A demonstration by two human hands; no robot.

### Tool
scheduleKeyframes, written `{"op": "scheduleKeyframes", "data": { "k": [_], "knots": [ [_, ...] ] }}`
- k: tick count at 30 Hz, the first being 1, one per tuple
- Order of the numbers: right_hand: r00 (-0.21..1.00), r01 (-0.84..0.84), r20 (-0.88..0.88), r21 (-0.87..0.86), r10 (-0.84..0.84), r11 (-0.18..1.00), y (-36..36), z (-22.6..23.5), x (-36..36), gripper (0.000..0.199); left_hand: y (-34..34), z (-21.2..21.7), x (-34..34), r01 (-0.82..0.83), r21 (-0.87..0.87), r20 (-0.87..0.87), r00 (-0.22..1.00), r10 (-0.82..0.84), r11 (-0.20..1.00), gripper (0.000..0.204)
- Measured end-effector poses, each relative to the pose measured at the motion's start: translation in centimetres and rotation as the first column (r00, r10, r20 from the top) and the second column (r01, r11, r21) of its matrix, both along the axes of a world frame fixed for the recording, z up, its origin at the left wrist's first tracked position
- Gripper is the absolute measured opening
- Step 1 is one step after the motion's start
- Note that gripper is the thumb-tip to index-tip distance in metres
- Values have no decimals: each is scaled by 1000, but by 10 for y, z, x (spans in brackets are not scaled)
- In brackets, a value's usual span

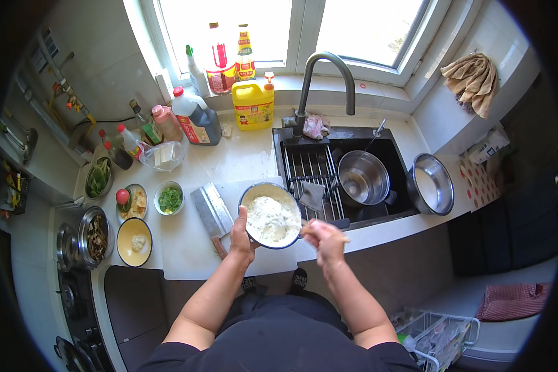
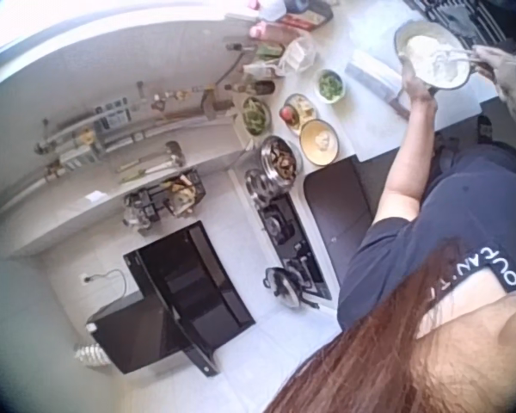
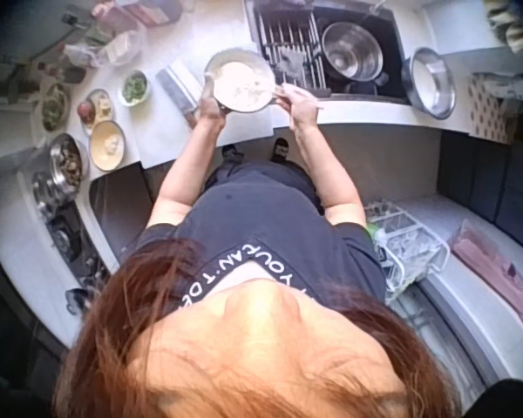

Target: The person kneads dough in a bowl, washes their hands, cleans a pot in the sink, and mixes ingredients in another bowl using chopsticks.

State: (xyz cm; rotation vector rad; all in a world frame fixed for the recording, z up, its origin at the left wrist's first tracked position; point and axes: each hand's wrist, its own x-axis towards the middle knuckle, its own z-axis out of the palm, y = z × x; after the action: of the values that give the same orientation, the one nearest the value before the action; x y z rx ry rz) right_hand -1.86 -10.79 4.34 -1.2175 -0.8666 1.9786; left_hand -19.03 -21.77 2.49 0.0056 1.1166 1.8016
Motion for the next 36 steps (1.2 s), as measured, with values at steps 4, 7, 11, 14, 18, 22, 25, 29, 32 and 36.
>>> {"op": "scheduleKeyframes", "data": {
  "k": [4, 7, 11, 14, 18, 22, 25, 29, 32, 36],
  "knots": [
    [954, -121, -287, -121, 82, 985, 22, 2, 17, 18, 10, 8, 10, 5, 44, 46, 999, -7, 999, 71],
    [996, -20, -84, -67, 15, 998, 36, -14, 8, 19, 24, 5, 18, -10, 50, 102, 995, 5, 999, 72],
    [998, -57, -5, -30, 57, 998, 46, -22, 1, 19, 32, -9, 33, -124, 70, 135, 984, 114, 990, 70],
    [997, -66, 43, 18, 65, 998, 61, -33, -9, 23, 37, -26, 36, -175, 59, 163, 973, 163, 983, 69],
    [986, -148, 63, -96, 154, 984, 68, -43, -21, 28, 44, -44, 38, -305, 49, 196, 937, 290, 951, 67],
    [952, -307, -107, -271, 288, 912, 63, -65, -33, 34, 46, -65, 26, -398, 44, 206, 901, 382, 916, 65],
    [937, -346, -151, -296, 314, 890, 58, -75, -48, 34, 47, -75, 11, -434, 65, 212, 886, 412, 899, 63],
    [932, -360, -158, -307, 326, 881, 56, -75, -61, 34, 46, -77, -5, -453, -18, 222, 868, 445, 892, 69],
    [927, -375, -93, -296, 364, 879, 56, -72, -58, 35, 44, -88, -18, -425, -69, 232, 873, 429, 902, 69],
    [915, -281, 179, -360, 362, 890, 60, -76, -26, 37, 40, -82, -7, -461, -164, 178, 856, 485, 872, 72]
  ]
}}
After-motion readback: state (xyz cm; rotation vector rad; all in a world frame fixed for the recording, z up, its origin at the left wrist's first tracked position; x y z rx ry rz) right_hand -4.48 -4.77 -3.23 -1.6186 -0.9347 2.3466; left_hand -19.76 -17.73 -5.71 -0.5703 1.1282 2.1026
